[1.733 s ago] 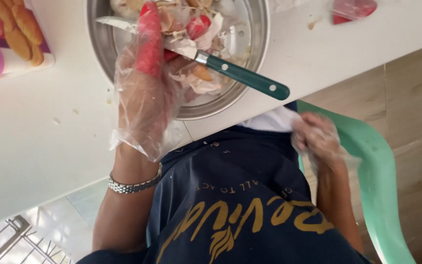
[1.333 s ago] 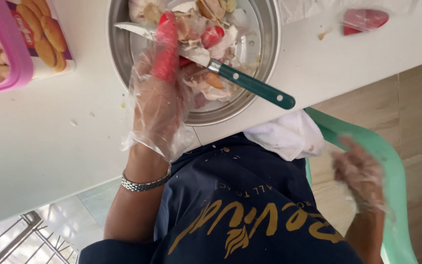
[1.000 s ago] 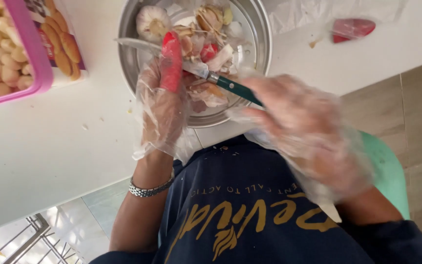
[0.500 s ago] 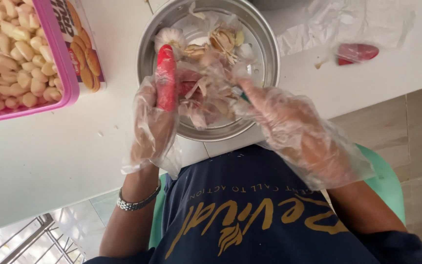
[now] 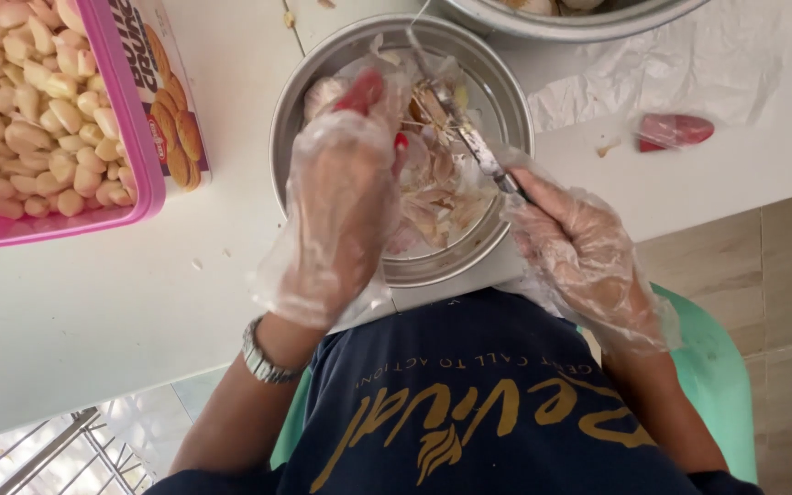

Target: A person wearing plastic gloves uses a knife to trim and peel garlic cloves, placing the peeled cloves into a container.

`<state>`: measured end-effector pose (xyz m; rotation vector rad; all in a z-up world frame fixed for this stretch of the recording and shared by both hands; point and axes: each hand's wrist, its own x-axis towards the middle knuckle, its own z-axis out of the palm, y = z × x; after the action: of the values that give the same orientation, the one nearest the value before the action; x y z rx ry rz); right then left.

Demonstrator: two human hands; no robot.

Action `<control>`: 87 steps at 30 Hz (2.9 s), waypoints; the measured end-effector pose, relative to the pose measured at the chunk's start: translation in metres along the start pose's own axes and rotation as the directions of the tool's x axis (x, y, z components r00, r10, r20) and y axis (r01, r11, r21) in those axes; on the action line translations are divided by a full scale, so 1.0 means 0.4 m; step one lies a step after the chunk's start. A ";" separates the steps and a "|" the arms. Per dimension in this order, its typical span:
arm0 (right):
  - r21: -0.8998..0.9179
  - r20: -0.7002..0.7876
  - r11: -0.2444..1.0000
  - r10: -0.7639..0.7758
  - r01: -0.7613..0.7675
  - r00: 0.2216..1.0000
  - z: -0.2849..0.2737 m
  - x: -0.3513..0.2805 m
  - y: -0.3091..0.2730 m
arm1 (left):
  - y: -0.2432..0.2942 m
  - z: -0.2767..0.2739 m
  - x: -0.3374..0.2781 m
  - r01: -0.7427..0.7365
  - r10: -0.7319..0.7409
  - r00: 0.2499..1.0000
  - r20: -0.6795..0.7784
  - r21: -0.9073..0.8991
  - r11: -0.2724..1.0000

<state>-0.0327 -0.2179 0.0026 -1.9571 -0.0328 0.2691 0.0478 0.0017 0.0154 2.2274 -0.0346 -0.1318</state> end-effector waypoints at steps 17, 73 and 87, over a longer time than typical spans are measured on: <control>0.359 0.028 0.878 0.328 -0.315 0.944 0.009 -0.049 0.030 | -0.096 0.104 0.025 -0.386 0.264 0.923 0.282 0.678 0.625; -0.217 0.168 0.954 -0.172 0.207 0.971 -0.078 -0.155 -0.020 | -0.089 0.047 -0.025 0.416 -0.347 0.874 0.340 -0.893 0.174; -0.496 0.152 0.867 0.032 0.049 0.988 0.017 -0.069 -0.023 | -0.143 0.089 -0.059 0.228 -0.226 0.951 0.213 -0.973 0.043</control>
<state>-0.0602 -0.2121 0.0133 -2.4478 -0.2348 0.4419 0.0192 0.0103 -0.0496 0.7282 0.3427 -0.2418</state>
